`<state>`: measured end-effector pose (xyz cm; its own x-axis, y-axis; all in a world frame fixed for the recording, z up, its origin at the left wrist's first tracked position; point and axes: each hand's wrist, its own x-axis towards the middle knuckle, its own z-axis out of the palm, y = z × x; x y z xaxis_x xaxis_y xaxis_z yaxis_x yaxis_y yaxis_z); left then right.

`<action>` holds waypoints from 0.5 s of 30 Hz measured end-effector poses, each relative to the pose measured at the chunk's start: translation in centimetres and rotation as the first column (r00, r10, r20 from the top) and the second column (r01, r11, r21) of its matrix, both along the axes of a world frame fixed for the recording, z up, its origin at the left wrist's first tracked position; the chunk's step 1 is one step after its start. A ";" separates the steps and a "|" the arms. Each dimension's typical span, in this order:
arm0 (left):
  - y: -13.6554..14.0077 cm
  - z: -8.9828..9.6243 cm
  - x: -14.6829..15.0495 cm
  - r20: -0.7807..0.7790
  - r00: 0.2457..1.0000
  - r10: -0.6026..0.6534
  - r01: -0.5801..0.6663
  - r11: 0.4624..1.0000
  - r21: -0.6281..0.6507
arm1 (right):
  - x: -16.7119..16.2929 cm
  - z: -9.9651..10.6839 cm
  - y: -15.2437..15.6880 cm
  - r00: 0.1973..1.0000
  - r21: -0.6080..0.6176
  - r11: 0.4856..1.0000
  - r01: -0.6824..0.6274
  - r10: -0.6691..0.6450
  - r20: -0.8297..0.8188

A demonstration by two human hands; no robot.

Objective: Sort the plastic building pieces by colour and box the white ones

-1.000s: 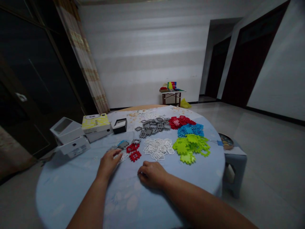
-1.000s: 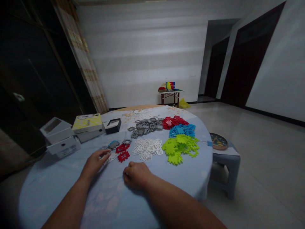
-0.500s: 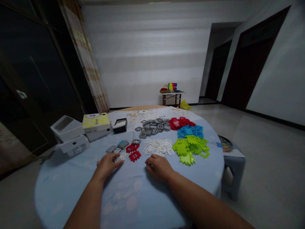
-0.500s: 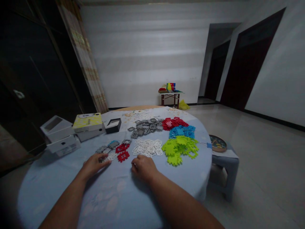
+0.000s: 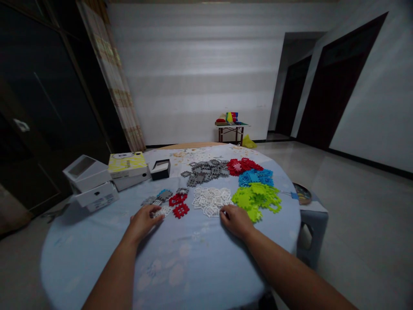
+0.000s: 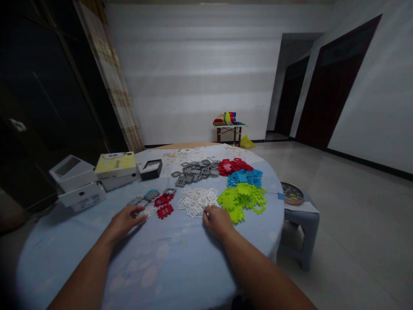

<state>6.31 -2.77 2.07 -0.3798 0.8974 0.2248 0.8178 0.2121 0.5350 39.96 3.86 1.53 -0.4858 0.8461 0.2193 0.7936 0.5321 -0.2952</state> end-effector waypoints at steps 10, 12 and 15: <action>2.8 2.8 5.6 0.188 0.965 -0.183 0.154 0.975 0.162 | -0.2 0.0 -0.1 0.999 -0.001 1.000 -0.004 0.004 0.033; 4.1 3.2 6.8 0.261 0.946 -0.193 0.154 0.974 0.164 | -0.3 0.0 -0.1 0.999 -0.003 1.000 -0.008 0.008 0.034; 6.2 3.8 8.8 0.360 0.909 -0.211 0.154 0.971 0.182 | -0.3 -0.1 -0.1 0.999 0.003 1.000 -0.008 0.008 0.032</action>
